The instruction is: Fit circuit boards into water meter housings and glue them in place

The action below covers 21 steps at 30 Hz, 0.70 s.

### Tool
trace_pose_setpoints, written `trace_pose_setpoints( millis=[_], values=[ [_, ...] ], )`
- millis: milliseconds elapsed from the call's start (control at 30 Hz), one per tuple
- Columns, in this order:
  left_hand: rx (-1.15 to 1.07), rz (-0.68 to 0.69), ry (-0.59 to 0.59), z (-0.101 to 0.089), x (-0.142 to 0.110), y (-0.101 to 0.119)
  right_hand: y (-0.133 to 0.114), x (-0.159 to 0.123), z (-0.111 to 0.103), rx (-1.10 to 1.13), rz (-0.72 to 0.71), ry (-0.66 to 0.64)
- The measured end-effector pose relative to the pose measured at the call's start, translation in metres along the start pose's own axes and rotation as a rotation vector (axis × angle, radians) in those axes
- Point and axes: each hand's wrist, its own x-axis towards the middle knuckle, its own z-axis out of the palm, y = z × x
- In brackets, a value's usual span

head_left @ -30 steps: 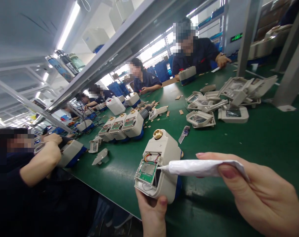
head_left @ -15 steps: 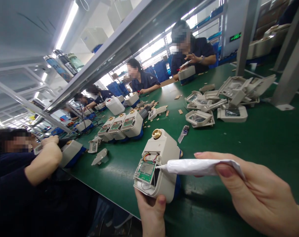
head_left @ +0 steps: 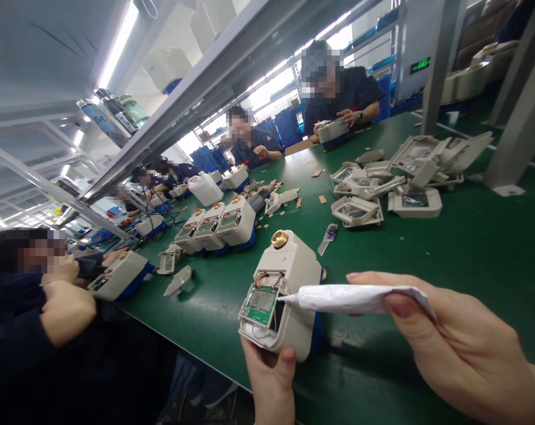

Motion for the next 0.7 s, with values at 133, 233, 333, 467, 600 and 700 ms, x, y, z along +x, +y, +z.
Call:
trace_pose_setpoints(
  millis=[133, 233, 333, 467, 600, 700],
  values=[
    [0.01, 0.008, 0.006, 0.0, 0.0006, -0.0008, 0.0004, -0.0012, 0.0005, -0.011, -0.006, -0.008],
    [0.019, 0.013, -0.007, 0.0005, 0.0007, -0.0008, 0.001, -0.0007, 0.0009, 0.004, -0.002, -0.006],
    [0.016, -0.001, -0.02, 0.0006, 0.0001, 0.0, 0.0018, -0.0007, 0.0003, 0.001, -0.007, -0.007],
    [0.017, -0.004, 0.004, -0.0002, -0.001, 0.0014, 0.0013, -0.0024, -0.0009, -0.017, -0.012, -0.013],
    [0.029, -0.003, 0.007, -0.0007, -0.0006, 0.0011, -0.0003, -0.003, -0.0008, -0.011, -0.022, -0.013],
    [0.035, 0.001, 0.007, -0.0008, 0.0002, 0.0, -0.0007, -0.002, -0.0001, -0.023, -0.038, -0.003]
  ],
)
